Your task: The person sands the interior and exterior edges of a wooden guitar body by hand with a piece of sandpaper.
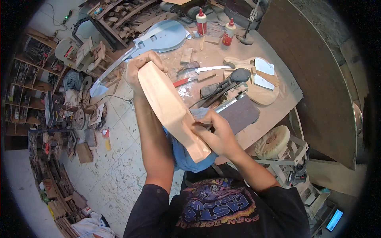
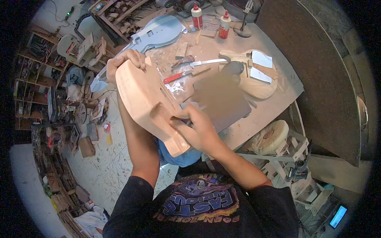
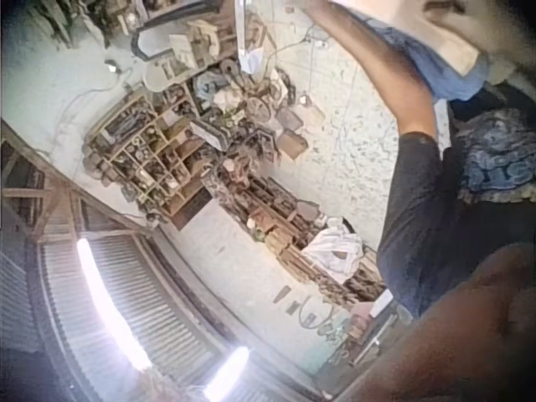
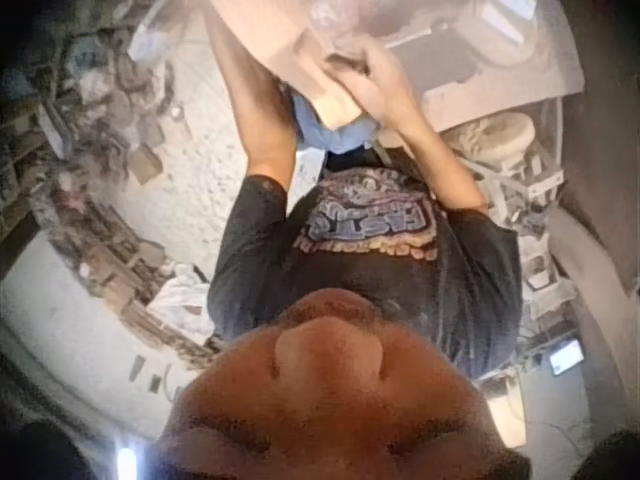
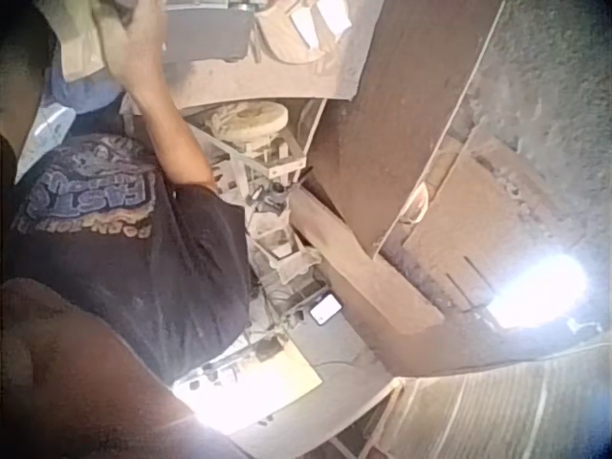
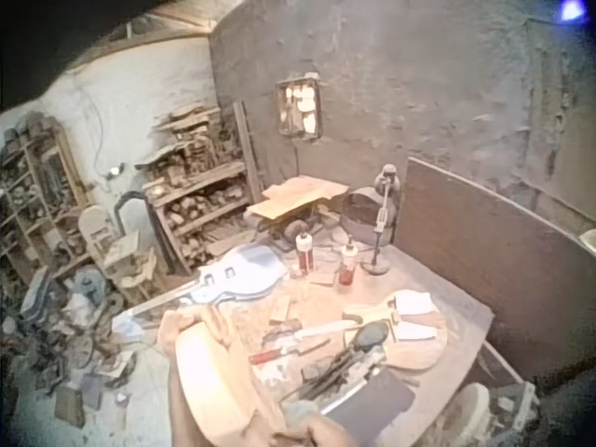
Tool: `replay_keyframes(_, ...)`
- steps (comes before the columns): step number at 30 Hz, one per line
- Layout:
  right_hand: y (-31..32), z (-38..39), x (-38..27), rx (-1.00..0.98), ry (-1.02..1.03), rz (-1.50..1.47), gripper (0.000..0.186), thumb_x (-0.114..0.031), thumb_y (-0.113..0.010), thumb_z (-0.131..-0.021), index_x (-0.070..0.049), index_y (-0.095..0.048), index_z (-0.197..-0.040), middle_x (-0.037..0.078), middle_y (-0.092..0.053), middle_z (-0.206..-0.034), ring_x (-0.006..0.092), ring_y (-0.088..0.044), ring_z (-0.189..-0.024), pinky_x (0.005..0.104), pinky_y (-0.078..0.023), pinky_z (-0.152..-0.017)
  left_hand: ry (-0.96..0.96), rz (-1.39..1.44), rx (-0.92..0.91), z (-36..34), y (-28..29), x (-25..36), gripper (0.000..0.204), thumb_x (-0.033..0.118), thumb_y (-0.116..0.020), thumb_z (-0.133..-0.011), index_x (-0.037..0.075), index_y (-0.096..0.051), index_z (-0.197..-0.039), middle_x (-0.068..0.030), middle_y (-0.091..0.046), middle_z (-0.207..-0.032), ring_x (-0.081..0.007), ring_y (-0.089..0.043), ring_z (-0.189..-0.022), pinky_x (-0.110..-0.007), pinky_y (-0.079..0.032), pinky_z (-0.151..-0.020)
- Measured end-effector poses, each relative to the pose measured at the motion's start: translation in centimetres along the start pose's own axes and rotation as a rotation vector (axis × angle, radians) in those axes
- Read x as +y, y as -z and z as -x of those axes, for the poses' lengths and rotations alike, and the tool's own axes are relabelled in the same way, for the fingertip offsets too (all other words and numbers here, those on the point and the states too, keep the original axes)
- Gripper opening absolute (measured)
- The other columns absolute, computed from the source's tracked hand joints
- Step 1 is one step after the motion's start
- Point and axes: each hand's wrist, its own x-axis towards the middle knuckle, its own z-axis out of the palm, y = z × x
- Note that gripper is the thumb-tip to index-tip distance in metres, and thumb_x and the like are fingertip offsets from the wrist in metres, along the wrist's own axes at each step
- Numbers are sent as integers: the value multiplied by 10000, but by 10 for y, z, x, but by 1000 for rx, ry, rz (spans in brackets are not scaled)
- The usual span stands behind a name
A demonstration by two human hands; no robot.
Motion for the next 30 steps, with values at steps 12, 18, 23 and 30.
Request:
replay_keyframes(12, -7, -20, -9, 70, 89, 59, 160, -59, -711, -788, -5, -574, -852, 87, -566, -822, 153, -573, -765, 292, -453, -687, -62, -117, -25, -6, 0, -1, 461, 360, -360, -787, -30, -563, -646, -138, -562, -615, -189, -508, -557, -298, -419, -535)
replay_keyframes(18, 2, -10, -7, -6, 99, 144, 176, -91, -708, -796, 2, -583, -879, 121, -560, -840, 204, -584, -788, 320, -457, -704, -50, -54, -83, -4, 11, -1, 456, 340, -344, -809, -39, -559, -673, -149, -560, -623, -214, -531, -529, -316, -457, -524)
replay_keyframes(23, 3, -10, -8, -36, 16, 174, 187, -100, -689, -801, 4, -623, -942, 135, -549, -849, 231, -583, -794, 339, -460, -713, 25, 53, -80, -6, 10, -1, 460, 335, -337, -816, -42, -561, -675, -160, -566, -642, -228, -528, -507, -321, -461, -510)
replay_keyframes(30, -1, -15, -8, -25, 32, 240, 195, -112, -685, -802, 30, -595, -902, 142, -538, -838, 218, -565, -773, 354, -452, -684, -29, 49, -114, -11, 17, -6, 468, 345, -343, -817, -41, -565, -671, -168, -565, -648, -234, -535, -531, -313, -460, -532)
